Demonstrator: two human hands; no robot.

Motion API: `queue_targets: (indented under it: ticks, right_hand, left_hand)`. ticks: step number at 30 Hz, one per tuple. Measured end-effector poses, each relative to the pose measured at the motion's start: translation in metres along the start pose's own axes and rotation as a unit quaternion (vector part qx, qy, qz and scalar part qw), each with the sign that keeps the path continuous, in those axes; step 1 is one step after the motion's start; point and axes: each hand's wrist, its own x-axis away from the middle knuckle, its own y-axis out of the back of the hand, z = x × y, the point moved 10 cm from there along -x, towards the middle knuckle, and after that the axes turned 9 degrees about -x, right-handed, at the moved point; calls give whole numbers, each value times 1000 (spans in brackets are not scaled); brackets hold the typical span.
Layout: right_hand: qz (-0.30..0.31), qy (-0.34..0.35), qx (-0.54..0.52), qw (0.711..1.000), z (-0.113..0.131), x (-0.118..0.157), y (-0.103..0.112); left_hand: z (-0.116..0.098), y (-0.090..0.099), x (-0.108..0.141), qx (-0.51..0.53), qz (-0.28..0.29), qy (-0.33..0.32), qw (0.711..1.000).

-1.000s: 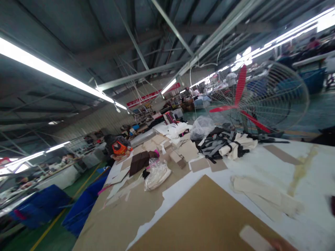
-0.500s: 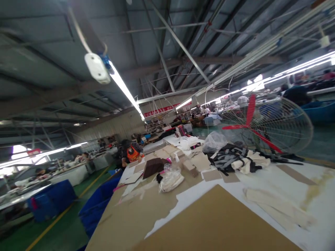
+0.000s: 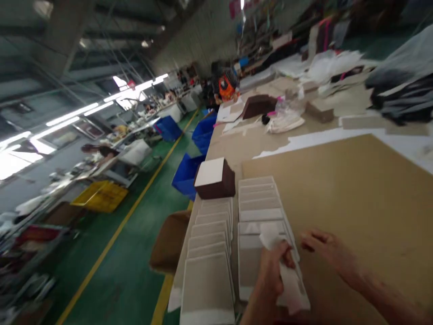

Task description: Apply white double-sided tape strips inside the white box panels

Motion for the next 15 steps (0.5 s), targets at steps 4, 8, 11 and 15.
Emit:
queue_targets:
  ticks: [4,8,11,15]
  right_hand:
    - [30,-46,-50,997,-18,-6,-27]
    - [40,-85,-62,994,-26,-7,-37]
    - [43,-106,-50,992,-28,-11,-36]
    - [130,-142,-100,976,-31,-18,-47]
  left_hand:
    - [21,2,1,53,10,50,997]
    - [28,-4,0,39,36,69,996]
    - [32,-7,-2,29,42,80,996]
    - [33,-8,-7,46,24,93,994]
